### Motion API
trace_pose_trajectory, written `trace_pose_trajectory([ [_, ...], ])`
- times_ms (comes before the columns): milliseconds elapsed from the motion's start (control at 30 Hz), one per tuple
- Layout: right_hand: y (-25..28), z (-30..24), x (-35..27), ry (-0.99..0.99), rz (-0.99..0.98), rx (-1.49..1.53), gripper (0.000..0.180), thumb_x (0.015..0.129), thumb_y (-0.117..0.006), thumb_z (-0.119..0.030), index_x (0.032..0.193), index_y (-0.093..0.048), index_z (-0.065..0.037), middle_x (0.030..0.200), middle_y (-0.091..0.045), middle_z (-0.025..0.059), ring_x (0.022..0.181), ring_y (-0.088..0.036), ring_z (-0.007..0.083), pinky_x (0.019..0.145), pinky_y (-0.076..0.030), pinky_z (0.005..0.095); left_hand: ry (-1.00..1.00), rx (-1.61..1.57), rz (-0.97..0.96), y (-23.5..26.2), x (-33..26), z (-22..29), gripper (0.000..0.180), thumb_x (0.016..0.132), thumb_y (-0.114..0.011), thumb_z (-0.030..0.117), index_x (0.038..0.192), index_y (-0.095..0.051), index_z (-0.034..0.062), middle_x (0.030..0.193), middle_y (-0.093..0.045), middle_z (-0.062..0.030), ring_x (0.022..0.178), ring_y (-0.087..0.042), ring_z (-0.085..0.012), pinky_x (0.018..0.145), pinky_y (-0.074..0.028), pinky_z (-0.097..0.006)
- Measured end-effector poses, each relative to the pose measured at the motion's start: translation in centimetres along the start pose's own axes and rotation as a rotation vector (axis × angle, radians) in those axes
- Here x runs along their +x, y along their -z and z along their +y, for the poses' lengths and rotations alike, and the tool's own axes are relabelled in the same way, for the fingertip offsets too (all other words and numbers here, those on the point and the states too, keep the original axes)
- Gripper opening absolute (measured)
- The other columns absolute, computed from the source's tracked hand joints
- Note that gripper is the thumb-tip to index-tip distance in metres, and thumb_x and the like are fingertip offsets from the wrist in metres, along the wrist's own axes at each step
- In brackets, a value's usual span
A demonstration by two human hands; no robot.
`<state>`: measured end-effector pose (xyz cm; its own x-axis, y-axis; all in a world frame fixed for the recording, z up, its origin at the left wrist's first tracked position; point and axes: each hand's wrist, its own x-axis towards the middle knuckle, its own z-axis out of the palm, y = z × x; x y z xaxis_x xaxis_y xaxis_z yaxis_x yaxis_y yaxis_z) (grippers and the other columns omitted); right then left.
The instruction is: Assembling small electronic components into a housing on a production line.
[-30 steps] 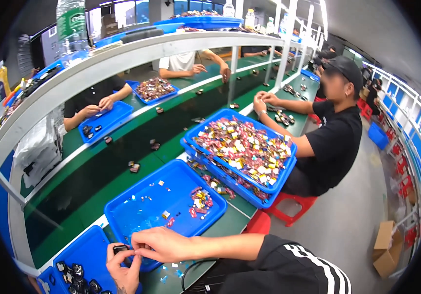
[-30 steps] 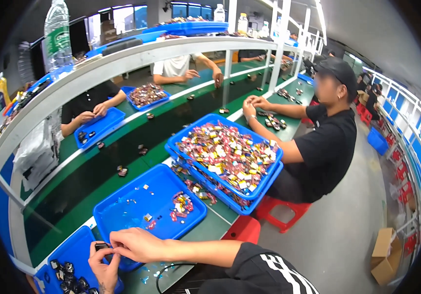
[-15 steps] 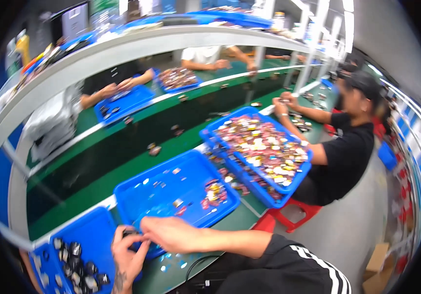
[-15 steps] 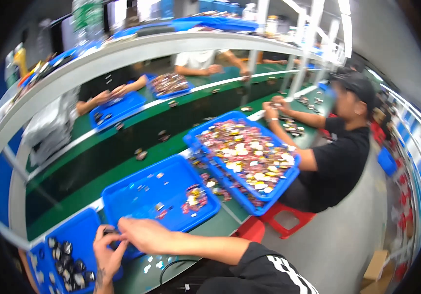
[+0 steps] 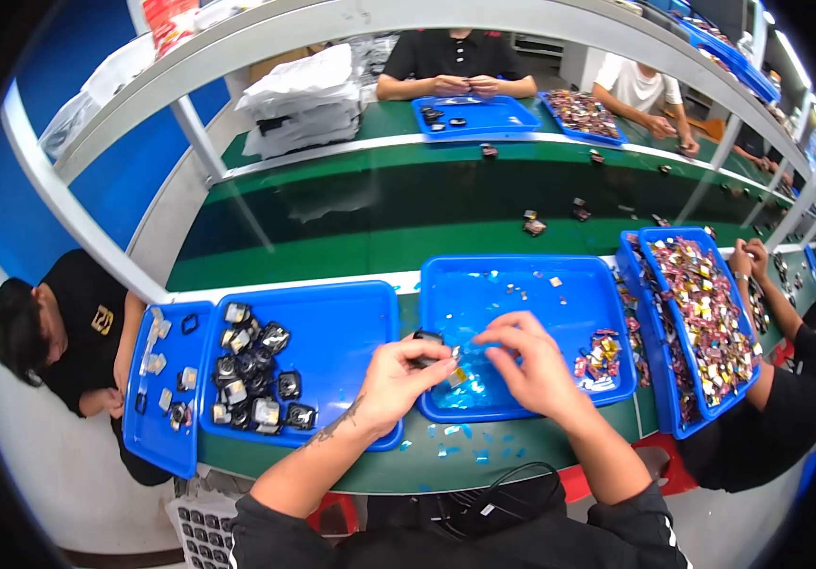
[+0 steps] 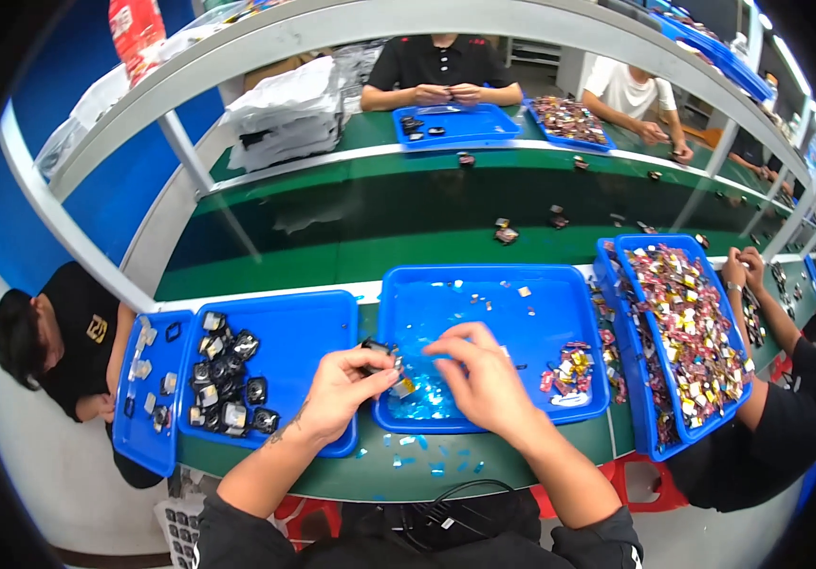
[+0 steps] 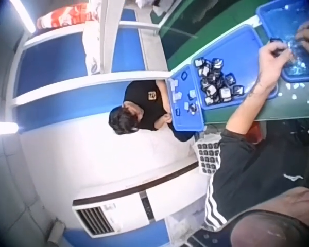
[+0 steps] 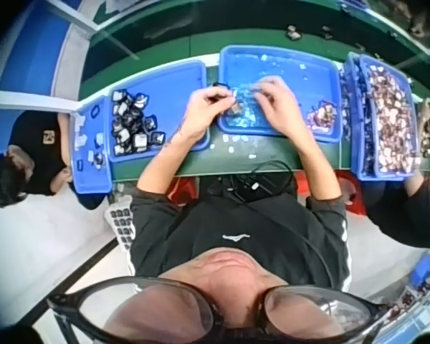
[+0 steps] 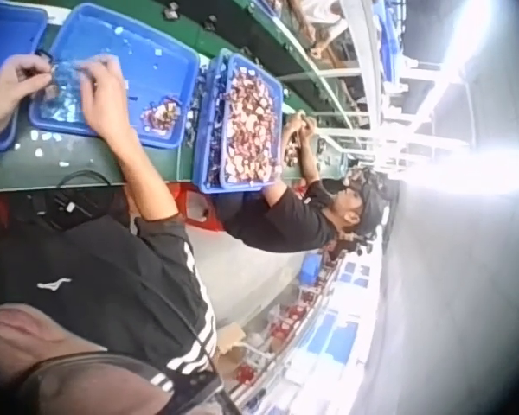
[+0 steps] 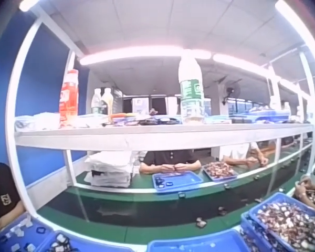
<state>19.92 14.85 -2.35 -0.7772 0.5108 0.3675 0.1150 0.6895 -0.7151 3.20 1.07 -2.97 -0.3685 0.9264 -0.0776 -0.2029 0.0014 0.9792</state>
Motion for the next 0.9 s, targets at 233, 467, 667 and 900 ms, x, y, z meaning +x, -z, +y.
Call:
trace_pose_trajectory([
  [233, -1.3, -0.8, -0.4, -0.252, -0.088, 0.870, 0.013, 0.086, -0.066, 0.002, 0.098, -0.062, -0.002, 0.102, -0.058, 0.0059, 0.090, -0.059, 0.0115, 0.081, -0.051, 0.0256, 0.068, -0.098, -0.169, -1.2, 0.3, -0.3, 0.018, 0.092, -0.063, 0.009, 0.106, -0.066, -0.0006, 0.090, -0.066, -0.0051, 0.077, -0.058, -0.0100, 0.068, -0.046, -0.023],
  [467, -1.0, -1.7, 0.2, -0.152, 0.081, 0.618, 0.014, 0.081, -0.072, 0.000, 0.086, -0.059, -0.001, 0.088, -0.065, 0.0072, 0.085, -0.065, 0.0144, 0.077, -0.055, 0.0286, -0.123, -0.034, 0.029, -0.8, -0.4, 0.0, 0.044, 0.097, -0.048, 0.003, 0.140, -0.038, 0.0027, 0.115, -0.062, -0.0119, 0.102, -0.062, -0.0182, 0.083, -0.050, -0.029],
  [667, 1.2, -3.1, -2.0, -0.440, -0.090, 0.485, 0.016, 0.080, -0.074, -0.001, 0.094, -0.065, 0.001, 0.084, -0.068, 0.0051, 0.073, -0.064, 0.0071, 0.068, -0.051, 0.0213, -0.149, -0.111, 0.074, -1.4, 0.8, -1.2, 0.025, 0.096, -0.055, 0.006, 0.118, -0.061, -0.0025, 0.112, -0.063, -0.0121, 0.103, -0.064, -0.0180, 0.086, -0.056, -0.030],
  [900, -1.8, -2.0, -1.1, -0.308, 0.012, 0.598, 0.013, 0.086, -0.069, -0.005, 0.097, -0.068, 0.001, 0.094, -0.069, 0.0103, 0.087, -0.067, 0.0156, 0.076, -0.055, 0.0293, -0.125, 0.036, 0.184, -2.3, 0.9, -1.2, 0.026, 0.094, -0.060, 0.011, 0.115, -0.065, -0.0015, 0.095, -0.068, -0.0070, 0.081, -0.062, -0.0109, 0.070, -0.054, -0.026],
])
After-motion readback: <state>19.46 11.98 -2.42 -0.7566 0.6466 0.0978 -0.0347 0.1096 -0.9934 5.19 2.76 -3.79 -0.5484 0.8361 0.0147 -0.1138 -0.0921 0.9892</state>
